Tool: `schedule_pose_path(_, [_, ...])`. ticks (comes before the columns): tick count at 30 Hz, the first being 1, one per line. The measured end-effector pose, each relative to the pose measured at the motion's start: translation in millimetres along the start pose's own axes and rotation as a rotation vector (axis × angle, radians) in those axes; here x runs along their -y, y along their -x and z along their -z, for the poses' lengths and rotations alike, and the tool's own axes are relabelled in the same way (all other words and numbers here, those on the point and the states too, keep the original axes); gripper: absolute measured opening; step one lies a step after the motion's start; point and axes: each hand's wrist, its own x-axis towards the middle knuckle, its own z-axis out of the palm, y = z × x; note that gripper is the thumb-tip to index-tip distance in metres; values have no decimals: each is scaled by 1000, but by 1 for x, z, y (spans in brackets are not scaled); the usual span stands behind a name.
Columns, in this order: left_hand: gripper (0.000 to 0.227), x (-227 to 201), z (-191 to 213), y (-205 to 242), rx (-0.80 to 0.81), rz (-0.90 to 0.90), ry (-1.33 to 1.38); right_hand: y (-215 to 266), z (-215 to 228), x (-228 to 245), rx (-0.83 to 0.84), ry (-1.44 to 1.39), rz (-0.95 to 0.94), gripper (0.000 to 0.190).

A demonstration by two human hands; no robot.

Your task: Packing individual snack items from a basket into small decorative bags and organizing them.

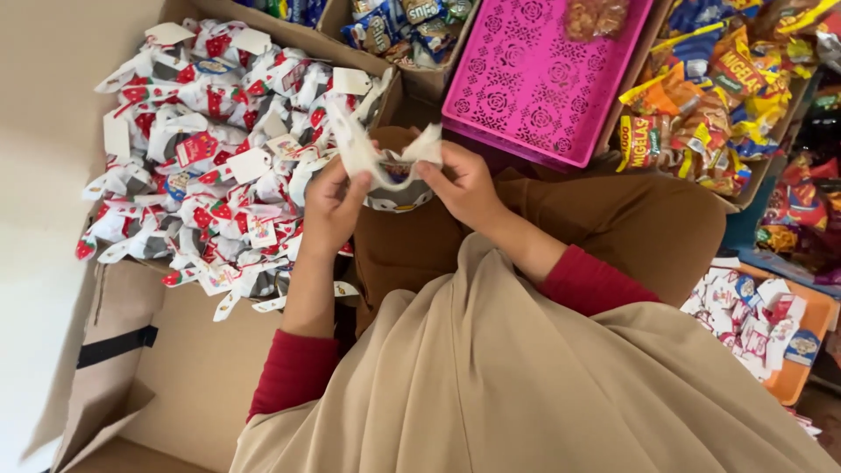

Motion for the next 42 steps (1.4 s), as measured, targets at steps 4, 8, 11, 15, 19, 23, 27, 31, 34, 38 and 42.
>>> schedule_pose_path(4, [10,35,4,15,-100,105,54,-3,-1,15,-5,0,15,13])
schedule_pose_path(8, [14,30,-9,7,-195,107,145,-5,-1,35,9,-56,-3,15])
schedule_pose_path(11, [20,12,-32,-7,-185,91,243,-1,11,38,-82,-83,-18,17])
schedule_pose_path(15, [21,1,-69,-24,-161,117,295,15,42,46,-257,-78,2,16])
schedule_pose_path(19, [67,-18,-125,-47,41,-73,411,46,92,48,-400,2,16,21])
schedule_pose_path(23, [100,-65,-186,-65,365,-355,175,94,149,69,-511,139,6,19])
schedule_pose_path(27, [80,-112,-266,-70,816,-462,40,152,194,90,-633,236,-62,34])
schedule_pose_path(31, [18,-129,-329,-46,914,-475,109,205,219,97,-778,431,-71,25])
schedule_pose_path(34, [8,-115,-364,-28,876,-643,232,239,236,87,-877,528,62,15])
schedule_pose_path(38, [9,-119,-377,-14,931,-510,220,291,277,69,-825,554,18,58])
schedule_pose_path(42, [7,-123,-381,-5,966,-410,226,366,339,9,-854,852,-418,43])
